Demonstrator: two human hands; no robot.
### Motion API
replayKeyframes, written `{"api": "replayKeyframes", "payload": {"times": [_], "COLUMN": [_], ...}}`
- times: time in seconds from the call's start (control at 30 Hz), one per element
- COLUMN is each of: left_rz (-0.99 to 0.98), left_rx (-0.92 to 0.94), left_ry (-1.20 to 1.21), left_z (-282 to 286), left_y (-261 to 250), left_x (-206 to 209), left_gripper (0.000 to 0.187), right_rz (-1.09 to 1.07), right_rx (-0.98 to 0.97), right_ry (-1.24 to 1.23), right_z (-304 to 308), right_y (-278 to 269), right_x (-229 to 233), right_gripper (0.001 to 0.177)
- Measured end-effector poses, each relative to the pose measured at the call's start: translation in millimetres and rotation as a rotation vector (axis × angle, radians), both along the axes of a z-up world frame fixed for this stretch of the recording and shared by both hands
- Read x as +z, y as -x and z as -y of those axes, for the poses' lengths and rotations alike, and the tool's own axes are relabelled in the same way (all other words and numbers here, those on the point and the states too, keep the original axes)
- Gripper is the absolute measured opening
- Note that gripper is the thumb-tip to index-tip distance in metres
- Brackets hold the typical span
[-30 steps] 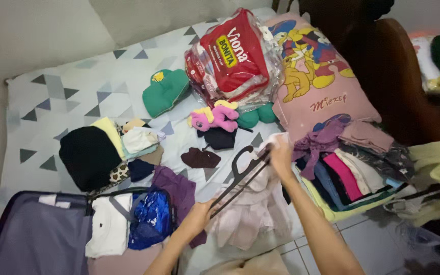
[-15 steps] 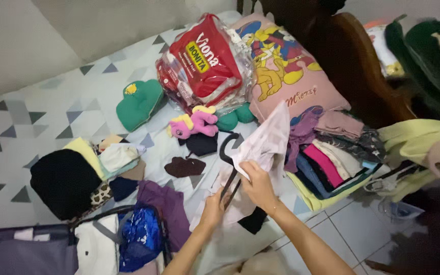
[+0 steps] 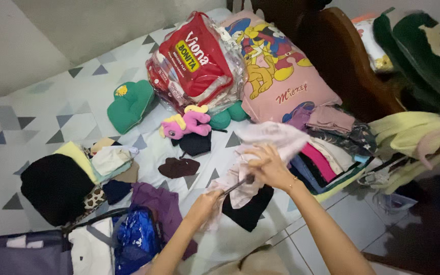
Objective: The person unzips and opens a suitcase on a bed and kemudian places several items of clothing onto hangers while sorting through other garments.
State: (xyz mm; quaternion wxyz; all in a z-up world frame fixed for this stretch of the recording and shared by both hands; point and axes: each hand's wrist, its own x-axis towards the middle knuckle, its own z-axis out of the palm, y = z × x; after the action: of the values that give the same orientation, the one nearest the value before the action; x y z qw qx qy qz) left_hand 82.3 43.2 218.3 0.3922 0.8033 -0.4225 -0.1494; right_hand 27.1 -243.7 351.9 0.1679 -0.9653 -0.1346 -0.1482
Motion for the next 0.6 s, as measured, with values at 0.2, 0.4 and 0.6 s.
{"api": "replayKeyframes", "payload": {"times": [0.2, 0.4, 0.6], "left_rz": [0.058, 0.629, 0.663], "left_rx": [-0.052, -0.071, -0.204], "left_ry": [-0.044, 0.082, 0.149], "left_z": [2, 21, 38], "left_y": [-2, 0, 31], "left_x": [4, 65, 13], "left_gripper": [0.024, 0.024, 0.014], "right_rz": [-0.5, -0.508, -0.488], "right_rx": [0.109, -0.072, -0.309], "right_ry": [-0.093, 0.014, -0.459], "right_z": [8, 34, 64], "right_y": [14, 32, 55], "right_x": [-29, -58, -32], "right_gripper": [0.035, 0.03, 0.03]}}
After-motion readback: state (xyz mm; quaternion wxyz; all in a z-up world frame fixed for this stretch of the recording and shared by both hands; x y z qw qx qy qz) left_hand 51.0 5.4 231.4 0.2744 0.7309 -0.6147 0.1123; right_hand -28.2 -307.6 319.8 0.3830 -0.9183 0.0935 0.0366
